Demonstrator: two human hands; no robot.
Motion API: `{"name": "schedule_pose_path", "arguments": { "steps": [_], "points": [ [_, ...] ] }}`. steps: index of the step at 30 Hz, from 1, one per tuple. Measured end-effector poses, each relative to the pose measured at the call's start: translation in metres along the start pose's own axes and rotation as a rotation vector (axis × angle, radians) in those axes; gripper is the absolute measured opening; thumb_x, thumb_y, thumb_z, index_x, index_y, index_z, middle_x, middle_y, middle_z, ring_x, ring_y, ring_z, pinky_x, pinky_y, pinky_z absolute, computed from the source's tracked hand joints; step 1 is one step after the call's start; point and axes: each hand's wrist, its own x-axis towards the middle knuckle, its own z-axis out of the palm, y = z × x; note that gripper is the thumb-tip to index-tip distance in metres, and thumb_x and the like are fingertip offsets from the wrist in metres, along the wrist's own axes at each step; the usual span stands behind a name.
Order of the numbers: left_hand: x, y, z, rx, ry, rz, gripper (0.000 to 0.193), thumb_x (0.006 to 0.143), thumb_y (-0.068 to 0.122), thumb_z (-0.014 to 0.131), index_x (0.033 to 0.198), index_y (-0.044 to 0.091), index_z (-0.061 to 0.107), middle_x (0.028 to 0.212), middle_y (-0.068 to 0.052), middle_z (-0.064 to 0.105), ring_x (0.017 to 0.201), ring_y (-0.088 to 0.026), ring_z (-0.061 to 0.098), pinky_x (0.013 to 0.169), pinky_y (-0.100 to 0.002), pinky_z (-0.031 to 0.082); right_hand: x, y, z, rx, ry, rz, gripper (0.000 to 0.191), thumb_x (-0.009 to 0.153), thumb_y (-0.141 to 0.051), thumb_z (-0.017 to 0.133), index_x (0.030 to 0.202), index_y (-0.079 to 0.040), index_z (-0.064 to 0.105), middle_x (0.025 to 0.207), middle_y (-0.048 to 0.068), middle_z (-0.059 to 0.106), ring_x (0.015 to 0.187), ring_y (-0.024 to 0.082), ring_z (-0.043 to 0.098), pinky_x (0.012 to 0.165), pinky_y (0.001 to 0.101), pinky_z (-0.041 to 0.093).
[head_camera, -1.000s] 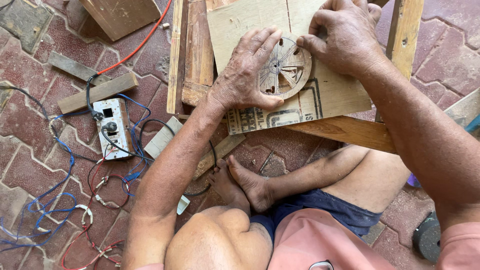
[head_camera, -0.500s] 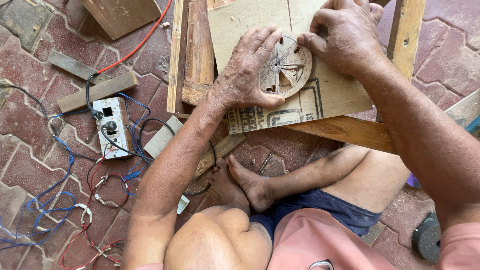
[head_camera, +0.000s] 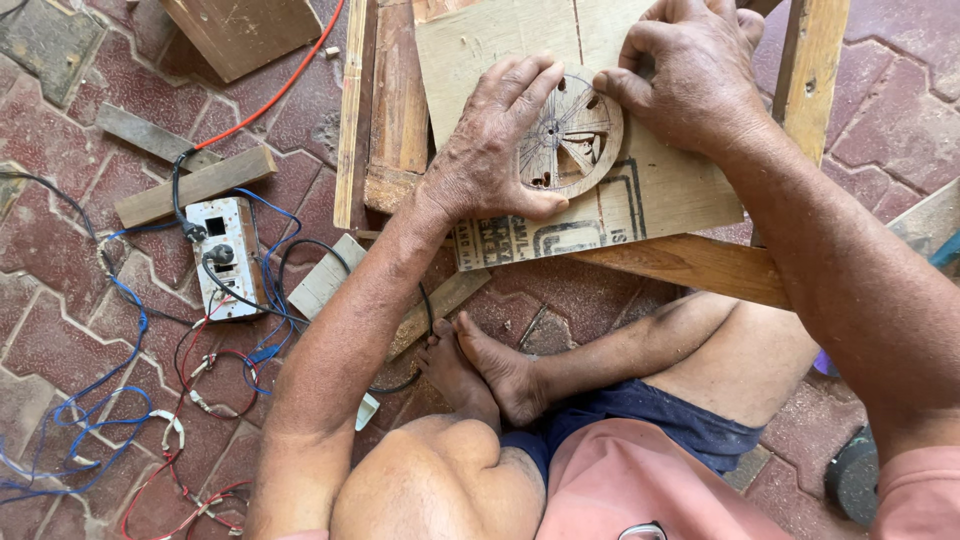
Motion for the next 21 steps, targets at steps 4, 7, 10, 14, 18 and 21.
{"name": "schedule_pose_path", "arguments": {
  "steps": [4, 7, 10, 14, 18, 21],
  "points": [
    [-0.0009, 0.0024, -0.0038, -0.010, -0.010, -0.004, 0.123, 0.067, 0.053, 0.093, 0.162, 0.006, 0.031, 0.162, -0.018, 0.033, 0.153, -0.041, 0.028, 0.132, -0.052, 0.028, 0.0000, -0.0014, -0.0008, -0.021, 0.000, -0.010, 0.039, 0.100, -0.052, 0.081, 0.088, -0.015, 0.076, 0.118, 0.007, 0.062, 0.130, 0.034, 0.043, 0.099, 0.0542, 0.028],
    [-0.0018, 0.0043, -0.0054, -0.017, -0.007, -0.006, 0.123, 0.065, 0.053, 0.093, 0.160, 0.006, 0.032, 0.163, -0.018, 0.033, 0.153, -0.041, 0.027, 0.131, -0.052, 0.028, -0.0008, -0.0018, -0.0007, 0.016, -0.028, 0.026, 0.039, 0.100, -0.052, 0.081, 0.088, -0.015, 0.076, 0.120, 0.008, 0.061, 0.130, 0.033, 0.044, 0.100, 0.0548, 0.028],
    [-0.0029, 0.0058, -0.0058, -0.028, -0.027, -0.025, 0.124, 0.065, 0.055, 0.094, 0.160, 0.005, 0.033, 0.162, -0.018, 0.033, 0.153, -0.042, 0.027, 0.130, -0.052, 0.028, -0.0003, -0.0003, -0.0009, 0.010, -0.028, 0.007, 0.039, 0.100, -0.052, 0.081, 0.088, -0.015, 0.076, 0.119, 0.008, 0.061, 0.129, 0.033, 0.044, 0.099, 0.0551, 0.028],
    [-0.0034, 0.0067, -0.0049, -0.012, -0.016, -0.025, 0.122, 0.065, 0.054, 0.093, 0.159, 0.004, 0.033, 0.162, -0.019, 0.033, 0.152, -0.043, 0.027, 0.130, -0.052, 0.028, -0.0021, 0.0015, 0.0000, 0.019, -0.031, 0.011, 0.039, 0.100, -0.052, 0.081, 0.089, -0.015, 0.076, 0.118, 0.008, 0.062, 0.128, 0.032, 0.046, 0.099, 0.0552, 0.028],
    [-0.0010, 0.0072, -0.0048, -0.005, -0.002, -0.028, 0.122, 0.067, 0.057, 0.092, 0.160, 0.004, 0.033, 0.162, -0.019, 0.033, 0.153, -0.042, 0.027, 0.131, -0.052, 0.028, -0.0015, 0.0024, 0.0000, -0.015, 0.006, -0.010, 0.041, 0.101, -0.053, 0.081, 0.088, -0.015, 0.076, 0.116, 0.008, 0.062, 0.128, 0.033, 0.047, 0.098, 0.0544, 0.029],
    [-0.0001, 0.0083, -0.0057, 0.006, 0.001, -0.034, 0.122, 0.066, 0.056, 0.092, 0.160, 0.005, 0.034, 0.162, -0.019, 0.033, 0.153, -0.042, 0.027, 0.130, -0.052, 0.028, -0.0012, 0.0021, -0.0006, -0.013, 0.008, -0.012, 0.040, 0.101, -0.052, 0.082, 0.089, -0.015, 0.076, 0.116, 0.008, 0.062, 0.128, 0.033, 0.047, 0.098, 0.0546, 0.029]
  ]
}}
